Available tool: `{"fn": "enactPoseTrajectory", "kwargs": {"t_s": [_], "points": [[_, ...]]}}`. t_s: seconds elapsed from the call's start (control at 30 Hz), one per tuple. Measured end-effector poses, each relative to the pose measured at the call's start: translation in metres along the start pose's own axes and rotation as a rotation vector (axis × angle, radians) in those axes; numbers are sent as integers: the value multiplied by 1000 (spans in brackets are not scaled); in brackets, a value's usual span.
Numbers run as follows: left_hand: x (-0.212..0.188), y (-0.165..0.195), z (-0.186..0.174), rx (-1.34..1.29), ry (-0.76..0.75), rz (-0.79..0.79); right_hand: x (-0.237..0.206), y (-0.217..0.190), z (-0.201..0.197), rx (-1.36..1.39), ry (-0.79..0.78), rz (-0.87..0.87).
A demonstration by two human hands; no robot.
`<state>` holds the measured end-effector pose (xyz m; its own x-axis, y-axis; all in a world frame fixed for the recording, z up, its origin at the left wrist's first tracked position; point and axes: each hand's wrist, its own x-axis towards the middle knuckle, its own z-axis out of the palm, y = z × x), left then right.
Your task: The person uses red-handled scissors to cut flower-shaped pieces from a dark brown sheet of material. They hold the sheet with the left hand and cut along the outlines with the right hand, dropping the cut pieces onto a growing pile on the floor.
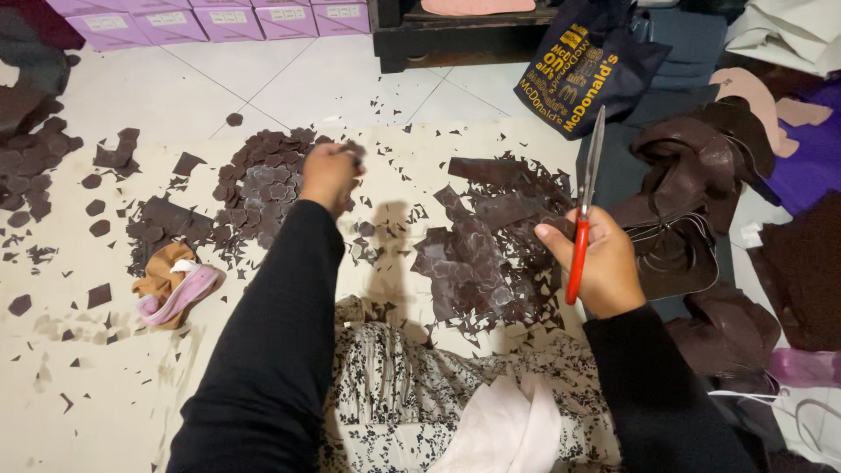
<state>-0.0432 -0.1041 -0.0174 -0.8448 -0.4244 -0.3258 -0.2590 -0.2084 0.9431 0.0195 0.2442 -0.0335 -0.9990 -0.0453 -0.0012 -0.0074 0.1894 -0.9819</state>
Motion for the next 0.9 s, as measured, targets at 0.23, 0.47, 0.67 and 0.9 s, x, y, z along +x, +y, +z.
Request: {"fn": "enactPoseTrajectory", "kwargs": {"t_s": [0.23,0.47,0.67,0.9], "points": [[-1,10,-20,4,300,-5,-5,-16,7,-12,4,48],[-49,3,53,487,-571,77,-9,-39,8,315,-125,65],[-107,-18,91,-14,-957,162,-11,-38,7,447,-213,-13],[-105,-33,91,135,-786,171,-16,-27,-1,491,-198,66]]}}
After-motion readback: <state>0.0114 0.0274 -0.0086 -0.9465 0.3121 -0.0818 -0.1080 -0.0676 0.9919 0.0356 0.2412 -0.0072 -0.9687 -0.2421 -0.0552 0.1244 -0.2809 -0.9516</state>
